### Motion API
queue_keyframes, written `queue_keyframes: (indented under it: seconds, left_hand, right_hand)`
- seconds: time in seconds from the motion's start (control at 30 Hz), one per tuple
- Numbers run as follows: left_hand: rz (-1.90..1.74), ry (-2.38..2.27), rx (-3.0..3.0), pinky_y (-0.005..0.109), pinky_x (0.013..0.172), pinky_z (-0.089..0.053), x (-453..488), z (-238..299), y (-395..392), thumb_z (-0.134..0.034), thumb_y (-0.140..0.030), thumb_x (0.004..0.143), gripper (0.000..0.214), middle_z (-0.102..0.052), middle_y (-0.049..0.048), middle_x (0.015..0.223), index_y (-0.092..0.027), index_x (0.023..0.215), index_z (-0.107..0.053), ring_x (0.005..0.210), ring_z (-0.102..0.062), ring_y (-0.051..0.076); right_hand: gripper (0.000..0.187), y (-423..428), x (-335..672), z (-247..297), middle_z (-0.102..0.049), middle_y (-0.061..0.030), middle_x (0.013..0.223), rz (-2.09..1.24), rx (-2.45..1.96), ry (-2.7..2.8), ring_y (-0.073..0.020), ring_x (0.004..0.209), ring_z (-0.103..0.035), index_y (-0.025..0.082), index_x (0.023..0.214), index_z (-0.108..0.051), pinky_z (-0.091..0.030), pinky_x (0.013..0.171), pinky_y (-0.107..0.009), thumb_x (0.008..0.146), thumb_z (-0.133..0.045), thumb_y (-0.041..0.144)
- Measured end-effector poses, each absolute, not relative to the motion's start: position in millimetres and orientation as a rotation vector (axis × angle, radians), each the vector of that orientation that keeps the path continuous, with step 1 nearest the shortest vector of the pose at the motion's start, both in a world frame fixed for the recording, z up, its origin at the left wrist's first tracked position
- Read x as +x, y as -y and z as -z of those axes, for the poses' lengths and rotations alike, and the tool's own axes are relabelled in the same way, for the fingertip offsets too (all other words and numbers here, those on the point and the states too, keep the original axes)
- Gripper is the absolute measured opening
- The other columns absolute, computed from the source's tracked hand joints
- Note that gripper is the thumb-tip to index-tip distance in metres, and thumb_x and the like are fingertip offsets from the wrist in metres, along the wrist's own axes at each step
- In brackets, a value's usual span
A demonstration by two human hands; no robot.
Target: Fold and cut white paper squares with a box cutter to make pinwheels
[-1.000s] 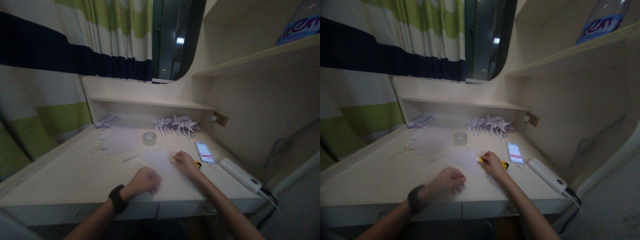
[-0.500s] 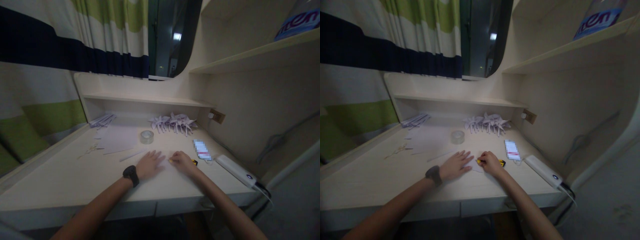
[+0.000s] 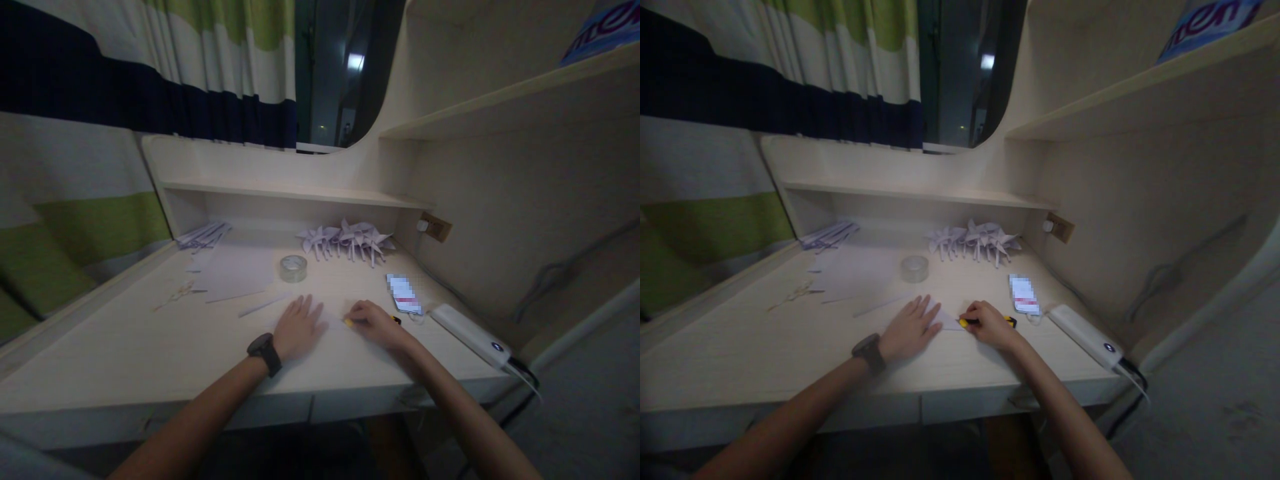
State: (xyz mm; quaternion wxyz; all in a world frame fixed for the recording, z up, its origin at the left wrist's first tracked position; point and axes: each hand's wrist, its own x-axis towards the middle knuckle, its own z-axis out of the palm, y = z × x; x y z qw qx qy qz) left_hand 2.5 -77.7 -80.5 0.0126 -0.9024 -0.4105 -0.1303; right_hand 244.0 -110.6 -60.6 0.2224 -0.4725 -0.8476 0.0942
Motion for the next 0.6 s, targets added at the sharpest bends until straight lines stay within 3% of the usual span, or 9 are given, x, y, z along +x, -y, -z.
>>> queue_keyframes:
  seconds: [0.6]
  left_hand:
    - [0.412, 1.324, -2.833, 0.047, 0.107, -0.020, 3, 83, 77, -0.021, -0.059, 0.091, 0.066, -0.030, 0.0150, 0.148, -0.018, 0.140, -0.038, 0.137, -0.022, 0.035]
  right_hand:
    - [0.021, 126, 243, 46, -0.063, -0.0064, 0.092, -0.364, -1.385, 2.346, -0.0174, 0.082, -0.058, 0.020, 0.098, -0.072, -0.042, 0.075, -0.026, 0.082, -0.059, 0.020]
